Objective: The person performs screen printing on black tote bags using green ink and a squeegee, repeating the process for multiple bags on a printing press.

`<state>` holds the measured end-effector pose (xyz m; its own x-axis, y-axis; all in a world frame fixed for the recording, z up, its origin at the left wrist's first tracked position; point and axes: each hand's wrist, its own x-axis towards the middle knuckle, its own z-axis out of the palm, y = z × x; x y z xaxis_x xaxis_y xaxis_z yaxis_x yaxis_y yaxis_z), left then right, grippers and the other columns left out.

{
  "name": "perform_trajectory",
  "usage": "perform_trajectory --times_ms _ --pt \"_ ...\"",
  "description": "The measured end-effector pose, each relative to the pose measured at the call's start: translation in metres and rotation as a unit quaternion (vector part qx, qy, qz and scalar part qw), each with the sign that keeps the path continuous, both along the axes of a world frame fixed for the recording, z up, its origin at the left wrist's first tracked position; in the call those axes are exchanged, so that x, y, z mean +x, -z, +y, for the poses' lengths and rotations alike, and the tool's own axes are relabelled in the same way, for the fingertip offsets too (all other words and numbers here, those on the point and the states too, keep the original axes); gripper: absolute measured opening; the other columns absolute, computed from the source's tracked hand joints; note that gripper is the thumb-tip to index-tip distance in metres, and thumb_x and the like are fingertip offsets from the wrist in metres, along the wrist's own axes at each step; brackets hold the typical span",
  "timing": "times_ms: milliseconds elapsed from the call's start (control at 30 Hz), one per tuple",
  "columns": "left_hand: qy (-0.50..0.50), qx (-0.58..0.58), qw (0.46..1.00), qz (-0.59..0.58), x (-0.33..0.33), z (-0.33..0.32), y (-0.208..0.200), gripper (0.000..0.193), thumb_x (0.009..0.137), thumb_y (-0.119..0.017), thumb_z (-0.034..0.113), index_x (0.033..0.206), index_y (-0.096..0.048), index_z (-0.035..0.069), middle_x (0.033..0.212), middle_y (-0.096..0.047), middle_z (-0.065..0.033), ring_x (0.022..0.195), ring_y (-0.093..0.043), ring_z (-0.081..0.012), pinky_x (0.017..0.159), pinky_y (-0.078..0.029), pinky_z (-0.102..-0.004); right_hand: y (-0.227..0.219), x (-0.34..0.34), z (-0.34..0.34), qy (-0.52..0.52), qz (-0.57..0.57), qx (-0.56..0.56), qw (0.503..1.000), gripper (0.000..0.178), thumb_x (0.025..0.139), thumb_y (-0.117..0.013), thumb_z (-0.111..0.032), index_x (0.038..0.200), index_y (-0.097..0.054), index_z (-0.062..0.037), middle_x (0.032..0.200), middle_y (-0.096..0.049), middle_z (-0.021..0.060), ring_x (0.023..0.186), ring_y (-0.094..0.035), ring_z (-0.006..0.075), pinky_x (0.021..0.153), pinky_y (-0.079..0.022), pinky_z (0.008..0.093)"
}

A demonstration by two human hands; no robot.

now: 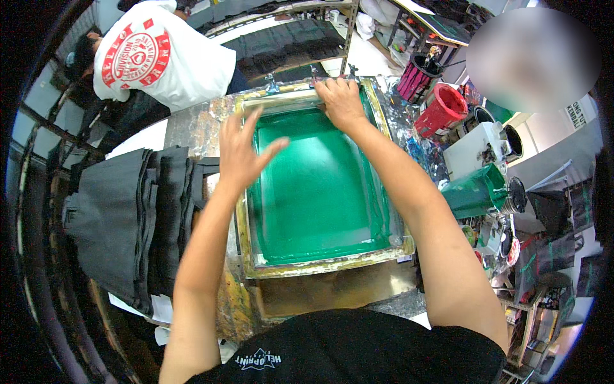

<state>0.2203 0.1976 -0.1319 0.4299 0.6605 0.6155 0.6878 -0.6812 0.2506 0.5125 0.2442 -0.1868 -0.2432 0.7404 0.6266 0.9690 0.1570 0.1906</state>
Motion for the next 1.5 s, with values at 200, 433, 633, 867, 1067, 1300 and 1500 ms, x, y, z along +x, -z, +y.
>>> perform_trajectory --times_ms 200,433,633,867,1067,1300,1500 --pt "-0.108 -0.008 0.971 0.211 0.063 0.101 0.021 0.069 0.089 -0.066 0.07 0.117 -0.071 0.007 0.109 -0.071 -0.0134 0.103 -0.067 -0.0335 0.092 -0.049 -0.0485 -0.004 0.003 0.005 -0.016 0.012 -0.025 0.999 0.044 0.081 -0.075 -0.014 0.123 -0.064 -0.0163 0.102 -0.066 0.0043 0.099 -0.066 0.0256 0.087 -0.048 0.046" --pt "-0.093 0.108 0.975 0.172 0.05 0.071 0.043 0.059 0.089 -0.065 0.068 0.099 -0.069 0.01 0.096 -0.07 -0.0073 0.091 -0.068 -0.0274 0.082 -0.048 -0.0441 -0.005 -0.001 -0.026 -0.006 -0.028 -0.031 0.999 0.028 0.088 -0.07 -0.021 0.116 -0.064 -0.0198 0.1 -0.065 0.0032 0.097 -0.066 0.0243 0.081 -0.046 0.0442" --pt "-0.076 0.149 0.975 0.144 0.037 0.024 0.047 0.055 0.083 -0.072 0.067 0.083 -0.063 0.013 0.079 -0.062 -0.004 0.075 -0.063 -0.025 0.073 -0.044 -0.0412 -0.01 -0.014 -0.084 -0.013 -0.021 -0.063 0.998 0.031 0.084 -0.074 -0.02 0.112 -0.062 -0.0186 0.098 -0.064 0.0035 0.096 -0.064 0.0245 0.08 -0.045 0.0438" --pt "-0.067 0.112 0.982 0.136 0.019 -0.068 0.042 0.056 0.081 -0.074 0.066 0.082 -0.063 0.012 0.078 -0.06 -0.0043 0.073 -0.061 -0.0254 0.072 -0.043 -0.0413 -0.017 -0.034 -0.173 -0.014 -0.029 -0.077 0.997 0.02 0.09 -0.063 -0.014 0.109 -0.063 -0.0183 0.096 -0.064 0.0042 0.093 -0.063 0.0256 0.079 -0.044 0.044" --pt "-0.058 0.084 0.987 0.125 -0.001 -0.152 0.039 0.054 0.077 -0.079 0.063 0.079 -0.06 0.012 0.077 -0.056 -0.0044 0.073 -0.058 -0.0246 0.07 -0.04 -0.0405 -0.024 -0.056 -0.257 -0.016 -0.009 -0.121 0.992 0.017 0.09 -0.062 -0.015 0.106 -0.063 -0.0181 0.094 -0.062 0.0042 0.091 -0.062 0.0251 0.079 -0.044 0.0434" --pt "-0.039 0.08 0.99 0.111 -0.022 -0.228 0.041 0.053 0.077 -0.08 0.06 0.078 -0.056 0.013 0.076 -0.05 -0.0045 0.071 -0.052 -0.0246 0.068 -0.037 -0.0405 -0.025 -0.076 -0.339 -0.011 -0.007 -0.136 0.991 0.019 0.091 -0.061 -0.015 0.11 -0.063 -0.017 0.094 -0.059 0.0049 0.09 -0.058 0.0248 0.078 -0.041 0.0422" --pt "0.015 0.001 0.998 0.055 -0.029 -0.224 0.038 0.063 0.08 -0.079 0.061 0.111 -0.07 0.006 0.1 -0.06 -0.0097 0.096 -0.058 -0.0291 0.085 -0.042 -0.0437 -0.035 -0.074 -0.335 0.003 0.003 -0.183 0.983 0.042 0.081 -0.073 -0.014 0.122 -0.062 -0.0144 0.1 -0.058 0.0068 0.097 -0.057 0.0269 0.083 -0.04 0.0422"
